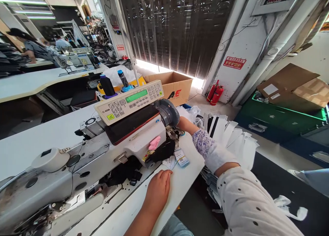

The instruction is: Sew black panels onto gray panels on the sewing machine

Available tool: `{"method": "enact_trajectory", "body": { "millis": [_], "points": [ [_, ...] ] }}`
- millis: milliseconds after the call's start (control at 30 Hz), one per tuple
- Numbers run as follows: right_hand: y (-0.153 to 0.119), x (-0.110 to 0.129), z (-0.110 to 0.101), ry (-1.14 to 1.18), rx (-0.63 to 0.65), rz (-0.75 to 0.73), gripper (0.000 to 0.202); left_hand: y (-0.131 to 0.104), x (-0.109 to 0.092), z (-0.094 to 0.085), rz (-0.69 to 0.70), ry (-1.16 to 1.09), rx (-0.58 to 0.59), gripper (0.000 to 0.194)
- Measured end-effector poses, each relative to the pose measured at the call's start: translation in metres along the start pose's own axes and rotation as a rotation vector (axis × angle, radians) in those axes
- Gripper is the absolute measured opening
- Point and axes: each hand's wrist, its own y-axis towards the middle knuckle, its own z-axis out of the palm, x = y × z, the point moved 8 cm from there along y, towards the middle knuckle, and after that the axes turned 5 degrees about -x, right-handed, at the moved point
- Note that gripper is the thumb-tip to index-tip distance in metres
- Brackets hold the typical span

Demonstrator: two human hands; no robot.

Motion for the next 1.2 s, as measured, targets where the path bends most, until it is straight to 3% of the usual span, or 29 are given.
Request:
{"method": "enact_trajectory", "body": {
  "millis": [267,433,633,800,1000,1100,1200],
  "points": [
    [-0.006,-0.007,0.005,0.074,0.045,0.031,0.018,0.000,-0.001,-0.002,0.003,-0.022,-0.022,0.032],
    [-0.006,-0.004,-0.006,0.068,-0.038,0.009,0.021,0.000,-0.002,-0.006,0.006,-0.045,-0.031,0.032],
    [-0.011,-0.007,0.004,0.084,0.009,0.034,0.018,0.001,-0.001,-0.003,0.004,-0.067,-0.004,0.035],
    [-0.008,-0.004,-0.009,0.083,-0.041,0.000,0.018,0.001,0.001,-0.003,-0.009,-0.060,-0.007,0.037],
    [-0.011,-0.007,0.008,0.058,0.028,0.056,0.021,0.001,-0.001,-0.002,0.009,-0.053,-0.009,0.035],
    [-0.003,-0.001,0.000,0.050,-0.021,0.037,0.021,0.001,0.001,-0.003,-0.006,-0.052,-0.021,0.034],
    [-0.011,-0.003,-0.008,0.037,-0.039,0.032,0.019,0.000,0.001,-0.004,-0.008,-0.066,-0.029,0.034]
  ]
}}
